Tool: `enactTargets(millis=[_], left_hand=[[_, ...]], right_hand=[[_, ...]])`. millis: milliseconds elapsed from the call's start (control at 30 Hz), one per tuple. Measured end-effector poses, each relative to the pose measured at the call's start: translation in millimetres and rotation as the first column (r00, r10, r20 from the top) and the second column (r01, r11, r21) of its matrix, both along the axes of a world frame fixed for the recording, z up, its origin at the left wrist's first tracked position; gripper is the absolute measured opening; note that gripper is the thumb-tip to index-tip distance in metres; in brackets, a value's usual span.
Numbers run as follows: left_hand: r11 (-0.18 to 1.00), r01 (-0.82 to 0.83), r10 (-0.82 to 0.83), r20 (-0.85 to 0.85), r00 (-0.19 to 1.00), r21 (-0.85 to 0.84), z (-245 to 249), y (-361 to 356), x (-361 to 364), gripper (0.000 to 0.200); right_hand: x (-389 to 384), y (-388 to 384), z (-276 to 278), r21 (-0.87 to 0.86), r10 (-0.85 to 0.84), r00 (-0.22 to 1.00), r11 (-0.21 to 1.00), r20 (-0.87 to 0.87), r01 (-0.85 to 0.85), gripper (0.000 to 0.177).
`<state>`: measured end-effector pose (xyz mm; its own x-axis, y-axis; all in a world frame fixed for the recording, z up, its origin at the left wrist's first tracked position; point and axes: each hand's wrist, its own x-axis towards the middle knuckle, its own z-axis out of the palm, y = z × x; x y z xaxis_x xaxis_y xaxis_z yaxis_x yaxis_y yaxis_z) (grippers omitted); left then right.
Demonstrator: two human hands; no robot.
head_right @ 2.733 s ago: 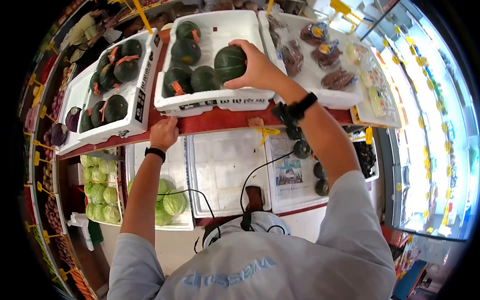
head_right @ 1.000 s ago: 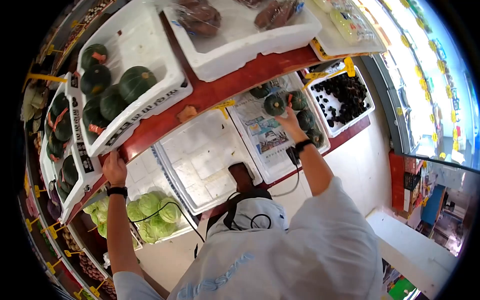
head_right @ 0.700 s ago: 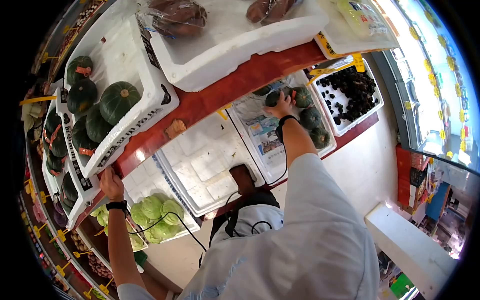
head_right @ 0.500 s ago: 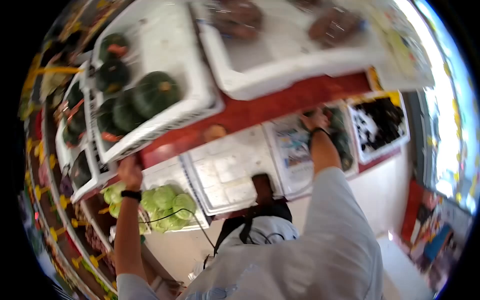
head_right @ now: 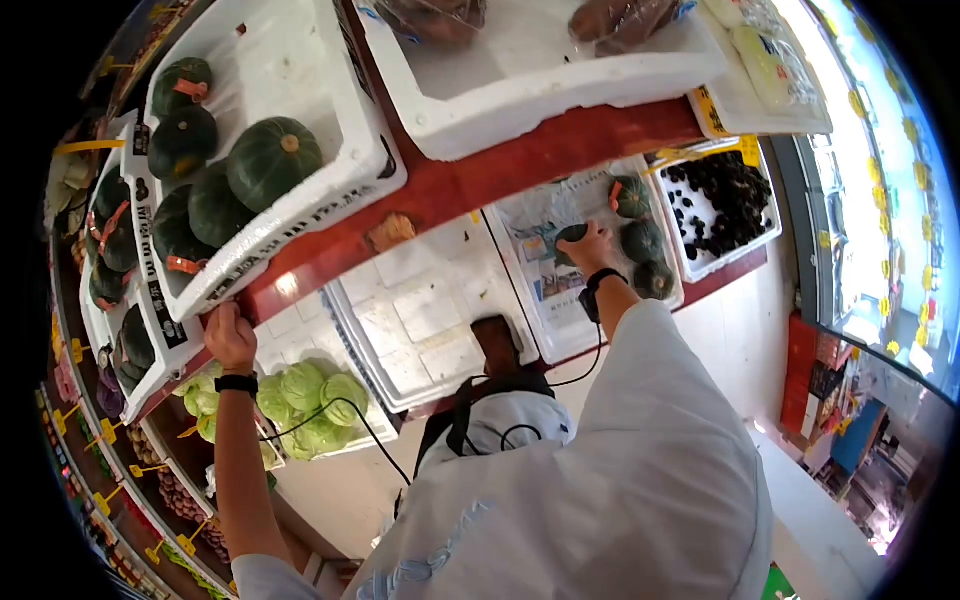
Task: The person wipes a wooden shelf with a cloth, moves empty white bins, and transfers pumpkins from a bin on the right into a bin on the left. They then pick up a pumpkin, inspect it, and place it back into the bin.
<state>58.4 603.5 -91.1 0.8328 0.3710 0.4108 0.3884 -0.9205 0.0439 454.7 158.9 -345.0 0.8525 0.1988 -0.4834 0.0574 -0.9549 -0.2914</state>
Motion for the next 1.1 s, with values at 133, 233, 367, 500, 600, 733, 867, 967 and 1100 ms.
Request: enactTargets(millis=[133, 233, 367, 500, 600, 733, 867, 967, 1100], left_hand=[[1.0, -0.01, 0.01, -0.018, 1.0, 0.013, 1, -1, 0, 0.012], [1.0, 0.008, -0.008, 0.019, 1.0, 0.016, 0, -2, 2, 0.013], [0.999, 0.012, -0.013, 0.024, 1.0, 0.03, 1, -1, 2, 0.013], [1.0, -0.014, 0.014, 0.023, 1.0, 0.01, -3, 1, -1, 0.016], [0.997, -0.002, 0.001, 0.002, 1.0, 0.081, -4, 0, -3, 0.02], [0.999, -0.016, 0.014, 0.068, 0.998, 0.036, 0, -2, 2, 0.018], [0.999, -0.013, 0.008, 0.108, 0.994, 0.042, 5, -7, 5, 0.014], [0.999, -0.026, 0.029, 0.11, 0.994, -0.025, 7, -8, 4, 0.012], [0.998, -0.041, 0.046, 0.133, 0.99, -0.045, 4, -6, 3, 0.011]], right_hand=[[-35, -19, 2, 0.015, 0.095, 0.989, 0.995, -0.11, -0.094, 0.094], [-47, -22, 13, -0.115, 0.14, 0.973, 0.98, -0.181, -0.162, 0.108], [-41, -13, 6, -0.21, 0.24, 0.924, 0.928, -0.299, -0.309, 0.118], [-33, -17, -9, -0.154, 0.166, 0.931, 0.962, -0.324, -0.225, 0.113], [-28, -40, -49, 0.099, 0.147, 0.881, 0.989, -0.451, -0.114, 0.11], [-61, -46, -14, 0.137, -0.229, 0.789, 0.92, -0.571, 0.366, 0.096], [-116, -36, 50, 0.49, 0.03, 0.687, 0.724, -0.726, 0.486, 0.069], [-145, -22, 96, 0.584, 0.281, 0.517, 0.492, -0.809, 0.646, 0.072], [-163, 44, 248, 0.777, 0.552, 0.57, 0.271, -0.609, 0.569, 0.091]])
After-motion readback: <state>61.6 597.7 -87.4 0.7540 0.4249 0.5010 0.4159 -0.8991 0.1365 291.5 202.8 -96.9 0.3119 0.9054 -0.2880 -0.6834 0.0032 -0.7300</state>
